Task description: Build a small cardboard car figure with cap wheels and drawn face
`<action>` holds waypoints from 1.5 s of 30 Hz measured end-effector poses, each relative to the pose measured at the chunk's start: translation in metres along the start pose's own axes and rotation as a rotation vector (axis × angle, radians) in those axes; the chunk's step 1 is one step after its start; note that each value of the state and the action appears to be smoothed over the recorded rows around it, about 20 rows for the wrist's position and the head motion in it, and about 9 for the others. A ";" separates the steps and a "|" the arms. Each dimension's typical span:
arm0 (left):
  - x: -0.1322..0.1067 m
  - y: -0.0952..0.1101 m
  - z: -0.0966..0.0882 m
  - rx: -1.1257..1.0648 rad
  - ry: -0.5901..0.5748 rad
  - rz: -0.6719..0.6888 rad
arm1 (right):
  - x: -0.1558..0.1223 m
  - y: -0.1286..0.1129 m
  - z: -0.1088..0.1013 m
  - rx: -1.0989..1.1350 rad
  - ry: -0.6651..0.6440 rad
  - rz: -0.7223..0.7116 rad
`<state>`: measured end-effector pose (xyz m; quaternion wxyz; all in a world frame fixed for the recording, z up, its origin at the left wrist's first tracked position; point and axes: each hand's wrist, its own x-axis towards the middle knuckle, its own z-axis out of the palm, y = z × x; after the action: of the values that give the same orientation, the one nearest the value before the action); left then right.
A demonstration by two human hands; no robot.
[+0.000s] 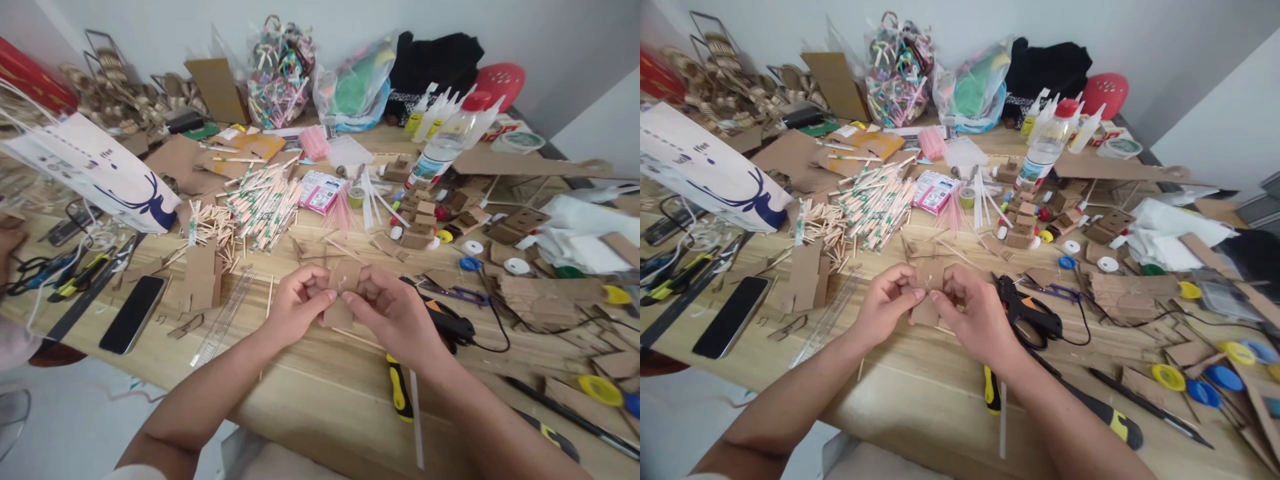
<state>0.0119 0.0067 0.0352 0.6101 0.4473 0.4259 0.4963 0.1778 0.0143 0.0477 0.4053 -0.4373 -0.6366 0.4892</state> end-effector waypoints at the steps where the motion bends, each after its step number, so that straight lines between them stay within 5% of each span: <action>1: 0.000 0.001 0.000 -0.003 0.004 -0.003 | 0.000 0.000 0.000 0.018 -0.015 0.006; 5: 0.002 0.005 -0.002 -0.012 0.007 -0.002 | 0.001 -0.002 -0.003 0.078 -0.077 0.035; 13: 0.004 0.003 -0.002 -0.177 -0.012 -0.132 | 0.002 0.001 -0.001 0.106 0.025 -0.050; 19: 0.005 -0.004 -0.013 -0.392 -0.163 -0.294 | -0.001 0.007 -0.006 0.010 0.102 -0.121; 30: 0.004 -0.005 -0.017 -0.575 -0.369 -0.334 | 0.004 0.006 -0.015 -0.265 0.115 -0.423; 45: 0.005 -0.004 -0.012 -0.520 -0.253 -0.389 | -0.003 -0.007 -0.022 -0.612 0.165 -0.753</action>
<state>0.0018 0.0130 0.0277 0.8349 0.2450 0.2836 0.4032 0.1980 0.0164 0.0585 0.4560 -0.3133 -0.8306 0.0630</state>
